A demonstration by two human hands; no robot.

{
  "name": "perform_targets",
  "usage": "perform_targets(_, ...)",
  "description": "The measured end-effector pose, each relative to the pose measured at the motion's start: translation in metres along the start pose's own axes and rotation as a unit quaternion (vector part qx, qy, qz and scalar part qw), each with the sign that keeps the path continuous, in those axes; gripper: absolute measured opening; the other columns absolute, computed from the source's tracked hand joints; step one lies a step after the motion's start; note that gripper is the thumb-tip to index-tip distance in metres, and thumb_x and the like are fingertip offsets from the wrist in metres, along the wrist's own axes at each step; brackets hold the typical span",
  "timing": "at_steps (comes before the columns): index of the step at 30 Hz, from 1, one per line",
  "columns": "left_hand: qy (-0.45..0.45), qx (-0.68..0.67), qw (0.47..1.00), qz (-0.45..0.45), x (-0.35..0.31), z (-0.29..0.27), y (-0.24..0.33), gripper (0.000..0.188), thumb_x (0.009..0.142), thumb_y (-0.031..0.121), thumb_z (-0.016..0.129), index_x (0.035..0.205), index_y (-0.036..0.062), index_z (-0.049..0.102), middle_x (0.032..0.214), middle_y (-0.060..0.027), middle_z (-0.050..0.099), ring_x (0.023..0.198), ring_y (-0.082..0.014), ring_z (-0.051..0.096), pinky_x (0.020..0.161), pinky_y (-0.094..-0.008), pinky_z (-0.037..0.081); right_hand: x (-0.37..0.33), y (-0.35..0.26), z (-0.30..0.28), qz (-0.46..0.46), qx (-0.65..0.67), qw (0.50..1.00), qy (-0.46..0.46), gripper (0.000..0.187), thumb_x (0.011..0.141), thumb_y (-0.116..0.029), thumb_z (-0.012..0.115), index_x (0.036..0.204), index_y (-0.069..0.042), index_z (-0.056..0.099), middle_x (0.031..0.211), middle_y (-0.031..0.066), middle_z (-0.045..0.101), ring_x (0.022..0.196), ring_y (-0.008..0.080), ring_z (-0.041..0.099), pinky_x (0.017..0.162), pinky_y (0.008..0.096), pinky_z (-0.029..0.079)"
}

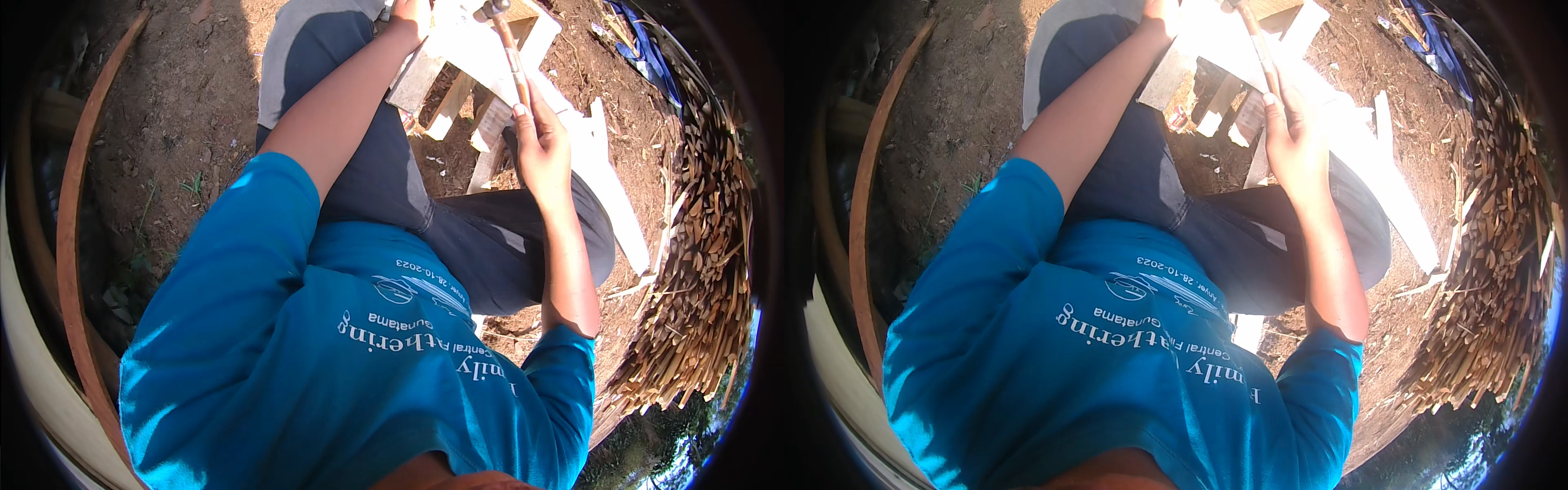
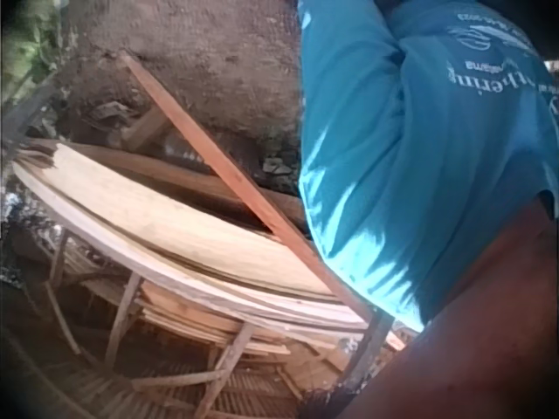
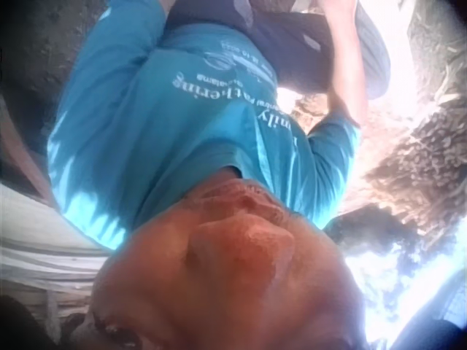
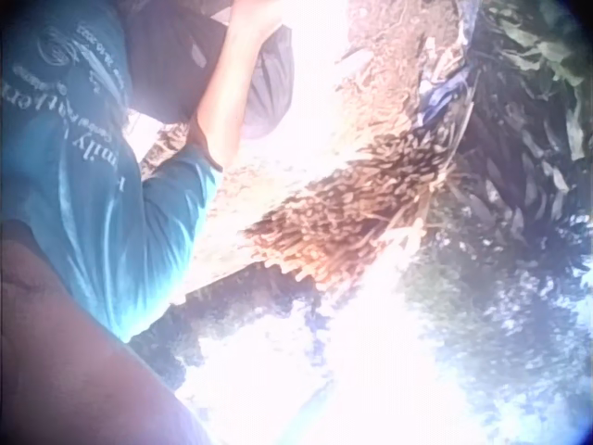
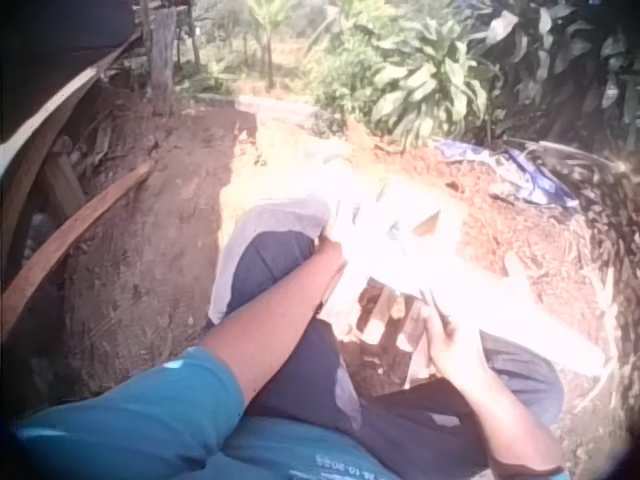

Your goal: The person constructs a wooden structure by hammering nails into boards on a small frame while sitting outdoors.

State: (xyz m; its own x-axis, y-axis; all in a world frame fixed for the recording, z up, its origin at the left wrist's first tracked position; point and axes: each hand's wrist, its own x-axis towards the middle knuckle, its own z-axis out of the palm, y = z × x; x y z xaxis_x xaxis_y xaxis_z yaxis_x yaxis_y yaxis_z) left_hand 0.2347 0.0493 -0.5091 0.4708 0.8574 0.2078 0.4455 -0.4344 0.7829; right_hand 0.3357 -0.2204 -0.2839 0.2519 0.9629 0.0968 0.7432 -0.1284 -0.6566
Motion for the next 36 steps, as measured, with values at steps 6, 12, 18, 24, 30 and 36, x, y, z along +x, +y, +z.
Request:
perform_targets(6, -0.118, 0.155, 0.981, -0.003, 0.004, -0.017, 0.031, 0.045, 0.104, 0.041, 0.044, 0.130, 0.0076, 0.058, 0.119, -0.0129, 0.063, 0.107, -0.0290, 0.058, 0.091, -0.0423, 0.049, 0.007, -0.028, -0.008, 0.026, 0.187, 0.974, 0.129, 0.048, 0.105, -0.015, 0.054, 0.150, -0.005, 0.042, 0.088, 0.0016, 0.058, 0.075, 0.0081, 0.052, 0.066, 0.0232, 0.041)
perform_targets(12, 0.015, 0.165, 0.983, 0.082, -0.003, -0.025, 0.020, 0.044, 0.099, 0.043, 0.051, 0.125, 0.0107, 0.063, 0.121, -0.0157, 0.063, 0.107, -0.0316, 0.059, 0.089, -0.0479, 0.049, 0.007, -0.026, -0.002, -0.005, 0.102, 0.994, 0.039, 0.040, 0.103, -0.017, 0.058, 0.140, -0.004, 0.056, 0.107, 0.0125, 0.065, 0.099, 0.0195, 0.059, 0.089, 0.0337, 0.044)
perform_targets(18, -0.135, 0.205, 0.969, 0.037, -0.005, -0.052, 0.071, 0.040, 0.098, 0.043, 0.053, 0.121, 0.0127, 0.066, 0.120, -0.0176, 0.063, 0.107, -0.0337, 0.060, 0.088, -0.0504, 0.048, 0.011, -0.046, -0.018, -0.044, 0.159, 0.976, 0.141, 0.033, 0.106, -0.017, 0.051, 0.134, -0.002, 0.045, 0.084, 0.0062, 0.055, 0.070, 0.0116, 0.047, 0.062, 0.0263, 0.034)
perform_targets(24, 0.158, -0.103, 0.981, -0.035, -0.016, -0.011, -0.003, 0.046, 0.094, 0.045, 0.057, 0.127, 0.0125, 0.061, 0.119, -0.0162, 0.063, 0.107, -0.0321, 0.060, 0.088, -0.0473, 0.048, 0.012, -0.018, 0.005, 0.036, 0.148, 0.986, 0.065, 0.046, 0.104, -0.013, 0.054, 0.147, -0.001, 0.047, 0.110, 0.0131, 0.063, 0.100, 0.0180, 0.059, 0.088, 0.0317, 0.047)
perform_targets(30, -0.054, 0.335, 0.934, 0.113, -0.004, -0.024, 0.041, 0.061, 0.096, 0.052, 0.050, 0.141, 0.0110, 0.052, 0.130, -0.0138, 0.062, 0.121, -0.0317, 0.055, 0.099, -0.0504, 0.041, 0.003, 0.012, 0.018, -0.058, -0.047, 0.996, 0.052, 0.046, 0.103, -0.012, 0.058, 0.147, -0.002, 0.049, 0.106, 0.0061, 0.066, 0.088, 0.0069, 0.059, 0.081, 0.0232, 0.050)
perform_targets(36, -0.011, 0.012, 0.996, -0.086, -0.020, 0.011, -0.029, 0.057, 0.099, 0.049, 0.049, 0.139, 0.0092, 0.050, 0.128, -0.0162, 0.060, 0.117, -0.0315, 0.057, 0.099, -0.0462, 0.045, 0.027, -0.088, -0.035, -0.018, 0.266, 0.956, 0.123, 0.049, 0.105, -0.016, 0.055, 0.150, -0.005, 0.040, 0.073, -0.0058, 0.050, 0.055, -0.0015, 0.040, 0.046, 0.0137, 0.027)
